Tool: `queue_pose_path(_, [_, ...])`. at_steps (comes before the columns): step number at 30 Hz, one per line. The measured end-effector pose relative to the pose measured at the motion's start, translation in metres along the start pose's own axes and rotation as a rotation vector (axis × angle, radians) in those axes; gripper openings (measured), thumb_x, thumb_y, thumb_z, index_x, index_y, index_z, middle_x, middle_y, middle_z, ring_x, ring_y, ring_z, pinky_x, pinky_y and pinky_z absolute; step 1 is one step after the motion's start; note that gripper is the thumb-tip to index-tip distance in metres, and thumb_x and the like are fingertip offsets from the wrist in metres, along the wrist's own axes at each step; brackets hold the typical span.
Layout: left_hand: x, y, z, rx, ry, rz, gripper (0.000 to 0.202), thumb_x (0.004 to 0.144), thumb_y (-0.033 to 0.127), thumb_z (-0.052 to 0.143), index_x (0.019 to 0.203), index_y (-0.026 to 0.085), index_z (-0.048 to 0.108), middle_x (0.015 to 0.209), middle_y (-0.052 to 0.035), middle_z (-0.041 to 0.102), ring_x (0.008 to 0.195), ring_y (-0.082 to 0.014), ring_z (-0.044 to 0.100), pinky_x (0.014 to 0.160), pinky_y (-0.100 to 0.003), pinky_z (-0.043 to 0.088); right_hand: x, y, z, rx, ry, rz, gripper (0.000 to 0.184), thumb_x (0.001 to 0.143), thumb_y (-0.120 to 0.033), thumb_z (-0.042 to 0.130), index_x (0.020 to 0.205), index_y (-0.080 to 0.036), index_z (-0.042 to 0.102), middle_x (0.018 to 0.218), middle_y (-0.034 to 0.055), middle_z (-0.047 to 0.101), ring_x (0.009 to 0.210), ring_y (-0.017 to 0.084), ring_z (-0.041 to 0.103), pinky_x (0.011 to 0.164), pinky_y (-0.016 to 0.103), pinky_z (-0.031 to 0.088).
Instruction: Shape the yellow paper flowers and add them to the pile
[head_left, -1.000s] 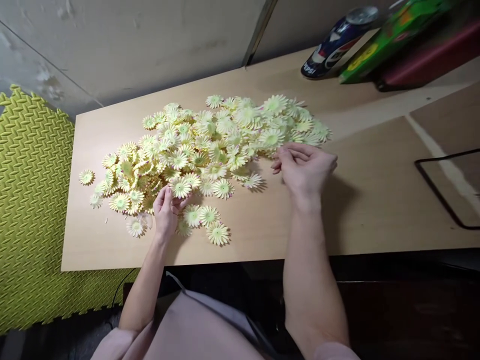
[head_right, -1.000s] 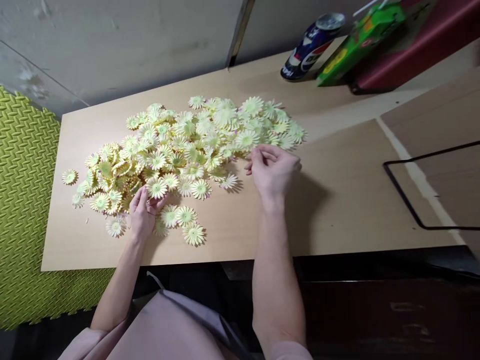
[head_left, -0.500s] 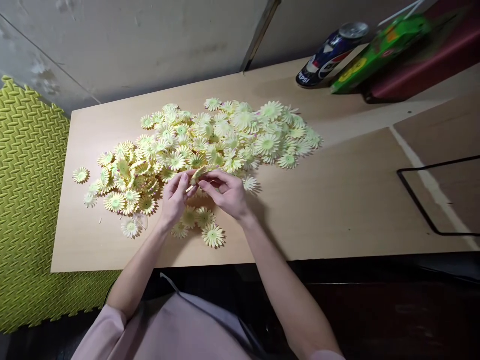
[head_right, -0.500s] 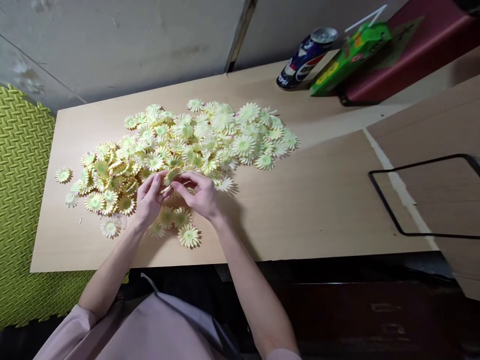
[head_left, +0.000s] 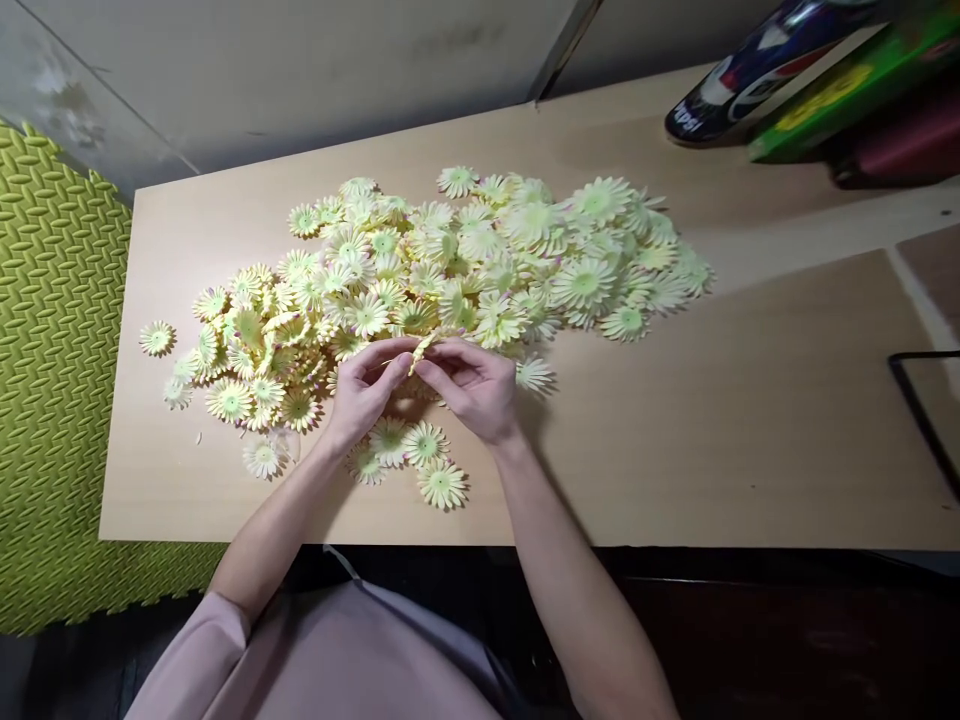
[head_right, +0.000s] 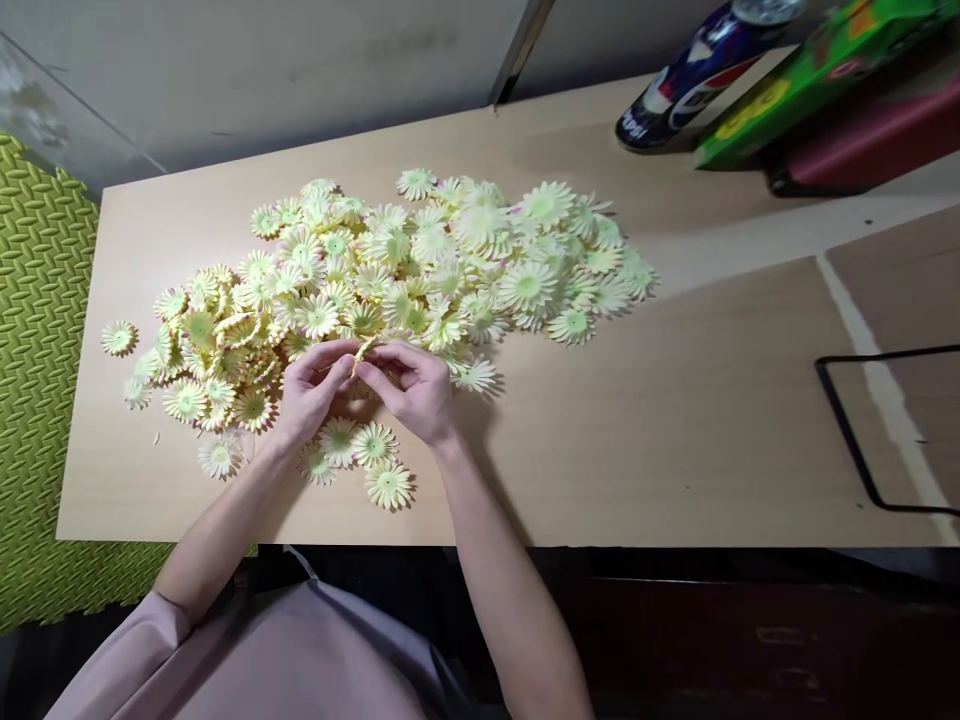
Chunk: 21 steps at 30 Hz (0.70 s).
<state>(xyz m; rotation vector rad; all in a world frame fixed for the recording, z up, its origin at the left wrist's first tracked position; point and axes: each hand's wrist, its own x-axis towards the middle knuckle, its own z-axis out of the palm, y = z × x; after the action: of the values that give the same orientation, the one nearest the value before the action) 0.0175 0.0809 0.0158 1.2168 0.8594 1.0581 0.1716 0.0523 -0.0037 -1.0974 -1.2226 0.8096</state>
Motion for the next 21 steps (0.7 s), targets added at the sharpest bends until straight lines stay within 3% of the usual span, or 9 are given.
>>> queue_pose_path(14, [-0.0008,-0.004,-0.0019,-0.008,0.016,-0.016,0.025,0.085,0.039,0.075,0.103,0.024,0.08,0.105,-0.0069,0.079,0.089,-0.0151,0.073,0.079,-0.025,0.058,-0.0021,-0.0062,0.0002,0.049,-0.007,0.151,0.022,0.083,-0.044,0.075,0.085,-0.022,0.077,0.083,0.0036,0.072,0.07,0.015,0.067,0.062,0.027,0.06])
queue_pose_path(21, [-0.0011,-0.002,-0.0016,-0.007,-0.002,0.003,0.024,0.085,0.038,0.075,0.103,0.024,0.08,0.103,-0.0065,0.079,0.09,-0.0154,0.073,0.081,-0.026,0.058,-0.0026,-0.006,-0.0003,0.063,-0.024,0.143,0.015,0.085,-0.038,0.075,0.085,-0.022,0.076,0.083,0.0022,0.072,0.072,0.014,0.067,0.064,0.026,0.059])
